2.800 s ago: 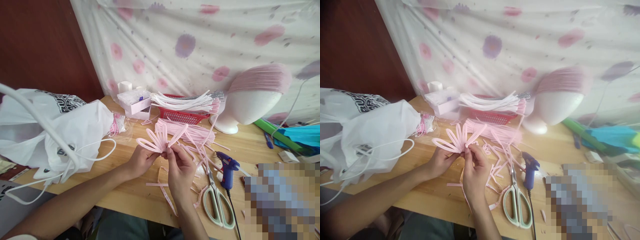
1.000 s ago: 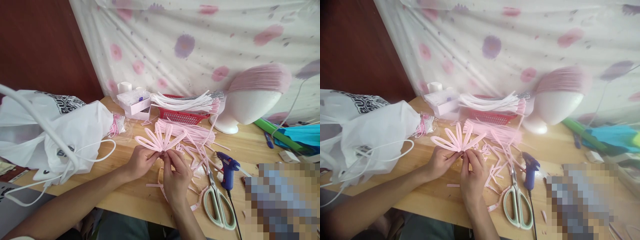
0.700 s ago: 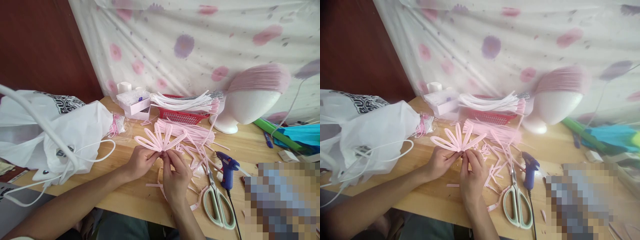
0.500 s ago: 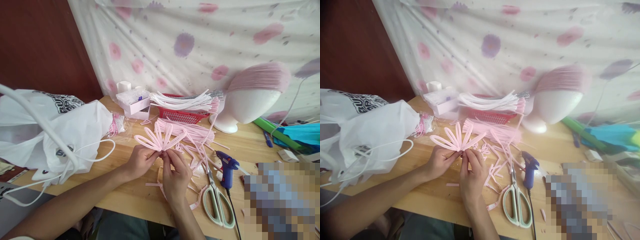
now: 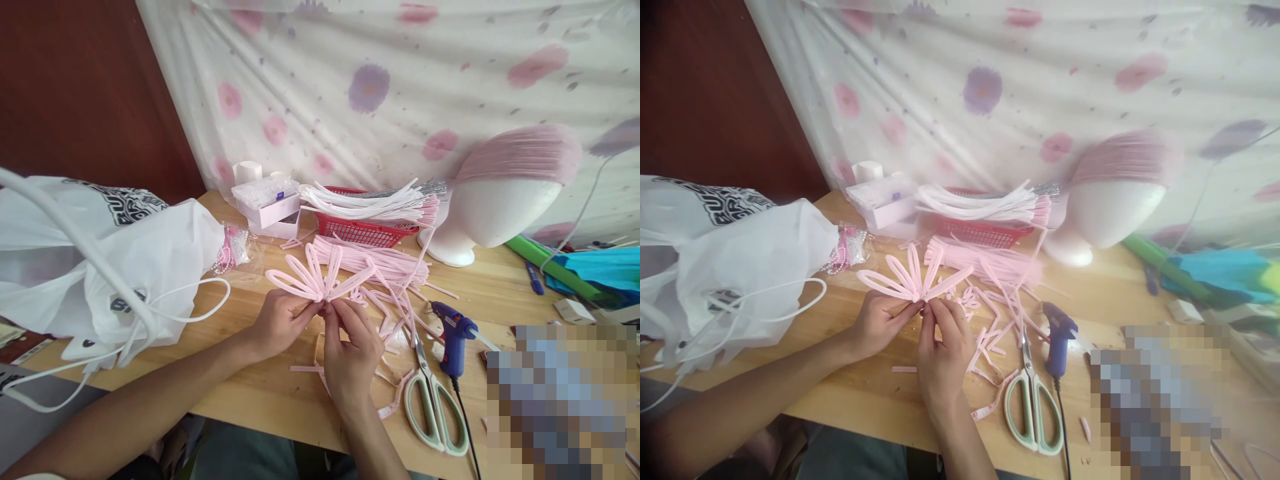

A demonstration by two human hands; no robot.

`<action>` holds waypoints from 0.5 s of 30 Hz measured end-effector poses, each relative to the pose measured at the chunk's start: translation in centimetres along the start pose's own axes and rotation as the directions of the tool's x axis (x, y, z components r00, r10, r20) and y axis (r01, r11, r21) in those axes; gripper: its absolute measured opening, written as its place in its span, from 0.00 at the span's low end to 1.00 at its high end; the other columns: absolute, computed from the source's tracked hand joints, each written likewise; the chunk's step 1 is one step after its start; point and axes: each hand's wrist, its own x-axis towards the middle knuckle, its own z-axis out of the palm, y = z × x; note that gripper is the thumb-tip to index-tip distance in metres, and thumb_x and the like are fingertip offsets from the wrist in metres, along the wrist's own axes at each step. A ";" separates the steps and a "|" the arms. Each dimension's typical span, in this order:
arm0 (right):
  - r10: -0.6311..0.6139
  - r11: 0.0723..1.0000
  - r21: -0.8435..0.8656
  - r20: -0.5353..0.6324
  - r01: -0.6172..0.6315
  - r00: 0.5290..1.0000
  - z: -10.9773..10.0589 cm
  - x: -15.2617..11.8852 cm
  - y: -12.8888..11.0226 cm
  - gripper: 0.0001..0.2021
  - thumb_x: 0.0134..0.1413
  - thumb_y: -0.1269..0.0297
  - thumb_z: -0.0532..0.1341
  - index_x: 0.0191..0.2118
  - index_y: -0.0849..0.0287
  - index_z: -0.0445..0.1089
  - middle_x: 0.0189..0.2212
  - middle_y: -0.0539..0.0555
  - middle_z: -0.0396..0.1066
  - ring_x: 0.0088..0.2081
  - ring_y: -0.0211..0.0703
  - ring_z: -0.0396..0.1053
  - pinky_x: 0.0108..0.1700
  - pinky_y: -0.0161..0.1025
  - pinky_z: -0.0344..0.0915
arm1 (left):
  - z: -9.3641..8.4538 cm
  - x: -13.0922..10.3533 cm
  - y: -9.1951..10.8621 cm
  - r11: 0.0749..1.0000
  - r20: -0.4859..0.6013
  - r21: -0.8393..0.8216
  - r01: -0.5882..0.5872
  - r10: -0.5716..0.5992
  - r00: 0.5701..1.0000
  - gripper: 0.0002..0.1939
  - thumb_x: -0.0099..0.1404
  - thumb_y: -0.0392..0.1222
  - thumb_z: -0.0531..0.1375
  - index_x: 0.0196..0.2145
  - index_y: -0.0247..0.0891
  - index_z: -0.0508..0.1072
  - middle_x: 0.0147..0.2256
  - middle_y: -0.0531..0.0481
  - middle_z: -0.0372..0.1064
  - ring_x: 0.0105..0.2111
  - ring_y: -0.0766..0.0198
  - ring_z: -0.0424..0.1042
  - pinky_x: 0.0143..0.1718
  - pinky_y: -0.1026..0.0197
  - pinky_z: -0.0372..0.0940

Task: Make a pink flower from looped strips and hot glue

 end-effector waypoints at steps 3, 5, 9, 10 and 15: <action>0.005 1.000 -0.003 0.006 -0.005 1.000 0.0 0.0 0.1 0.07 0.63 0.74 0.60 0.40 0.60 0.75 0.35 0.54 0.76 0.35 0.39 0.74 0.37 0.36 0.71 | 0.0 0.0 0.1 1.000 0.002 -0.014 -0.003 0.003 1.000 0.15 0.69 0.35 0.60 0.24 0.34 0.77 0.22 0.52 0.74 0.21 0.69 0.68 0.26 0.67 0.62; 0.006 1.000 -0.009 0.006 -0.006 1.000 -0.1 0.0 0.1 0.06 0.63 0.74 0.60 0.40 0.60 0.75 0.35 0.54 0.76 0.35 0.39 0.74 0.37 0.36 0.71 | 0.0 0.1 0.1 1.000 0.012 -0.017 -0.003 0.003 1.000 0.15 0.69 0.35 0.60 0.24 0.34 0.76 0.22 0.52 0.75 0.21 0.69 0.68 0.27 0.67 0.62; 0.008 1.000 -0.013 0.003 -0.008 1.000 -0.1 0.0 0.1 0.07 0.63 0.74 0.60 0.40 0.60 0.75 0.34 0.53 0.76 0.34 0.39 0.74 0.37 0.36 0.71 | -0.1 0.2 0.2 0.999 0.035 -0.035 0.006 -0.005 0.999 0.12 0.69 0.35 0.60 0.27 0.34 0.78 0.25 0.51 0.77 0.23 0.68 0.71 0.29 0.66 0.64; 0.008 1.000 -0.011 0.001 -0.008 1.000 -0.1 0.0 0.1 0.07 0.63 0.74 0.60 0.40 0.60 0.75 0.34 0.53 0.76 0.34 0.39 0.74 0.37 0.36 0.71 | -0.1 0.2 0.2 0.999 0.041 -0.041 0.009 -0.007 0.999 0.12 0.69 0.35 0.60 0.28 0.35 0.78 0.26 0.50 0.78 0.24 0.67 0.71 0.29 0.66 0.64; -0.007 1.000 -0.028 -0.021 0.007 1.000 0.0 0.0 0.2 0.07 0.63 0.74 0.59 0.39 0.60 0.75 0.34 0.54 0.76 0.34 0.40 0.74 0.36 0.37 0.72 | -0.2 0.2 0.3 0.999 0.090 -0.043 0.019 -0.015 0.996 0.14 0.70 0.35 0.59 0.26 0.35 0.76 0.25 0.50 0.76 0.24 0.67 0.71 0.30 0.66 0.65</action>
